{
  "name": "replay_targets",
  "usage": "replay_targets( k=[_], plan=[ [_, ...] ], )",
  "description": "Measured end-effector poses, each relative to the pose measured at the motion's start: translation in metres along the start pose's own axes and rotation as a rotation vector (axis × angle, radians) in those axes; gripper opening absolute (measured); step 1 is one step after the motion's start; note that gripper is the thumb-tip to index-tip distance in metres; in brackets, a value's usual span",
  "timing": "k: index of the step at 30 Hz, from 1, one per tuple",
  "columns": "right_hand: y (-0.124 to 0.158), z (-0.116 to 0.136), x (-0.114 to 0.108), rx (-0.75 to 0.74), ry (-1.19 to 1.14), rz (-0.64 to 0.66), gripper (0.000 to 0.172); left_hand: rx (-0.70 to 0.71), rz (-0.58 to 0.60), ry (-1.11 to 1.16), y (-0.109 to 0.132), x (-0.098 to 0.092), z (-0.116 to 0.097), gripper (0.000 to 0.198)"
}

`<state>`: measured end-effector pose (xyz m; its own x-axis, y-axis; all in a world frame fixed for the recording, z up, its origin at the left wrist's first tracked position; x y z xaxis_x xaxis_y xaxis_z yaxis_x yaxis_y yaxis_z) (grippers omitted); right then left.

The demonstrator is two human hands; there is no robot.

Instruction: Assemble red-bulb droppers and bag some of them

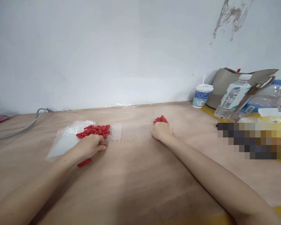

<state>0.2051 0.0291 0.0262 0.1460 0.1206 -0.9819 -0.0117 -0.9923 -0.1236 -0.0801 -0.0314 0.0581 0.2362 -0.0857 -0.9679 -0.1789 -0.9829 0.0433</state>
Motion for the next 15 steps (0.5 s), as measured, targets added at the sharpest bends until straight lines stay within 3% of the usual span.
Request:
replay_targets(
  k=[5,10,13,15],
  plan=[
    [0.002,0.003,-0.001,-0.039,0.019,-0.012,0.030,0.072,-0.098,0.036,0.005,0.003,-0.018,0.014],
    [0.006,-0.001,-0.002,-0.010,0.006,-0.069,0.037,0.389,-0.219,0.519,0.011,0.033,-0.051,0.013],
    [0.013,-0.002,-0.001,-0.072,-0.077,-0.195,0.030,0.391,-0.184,0.758,0.009,0.053,-0.055,0.015],
    [0.022,0.001,0.000,-0.202,-0.204,-0.292,0.024,0.362,-0.154,0.871,0.005,0.060,-0.052,0.016]
  ],
)
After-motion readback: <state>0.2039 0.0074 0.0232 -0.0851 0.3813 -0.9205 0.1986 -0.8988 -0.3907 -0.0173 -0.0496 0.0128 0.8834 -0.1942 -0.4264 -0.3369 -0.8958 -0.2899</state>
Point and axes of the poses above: each hand's wrist, its own y-axis away from the middle knuckle, its own x-axis out of the palm, z = x × y, the point moved 2 cm from there along -y, towards the middle knuckle, and after that the axes turned 14 degrees about y, right-handed, at the moved point
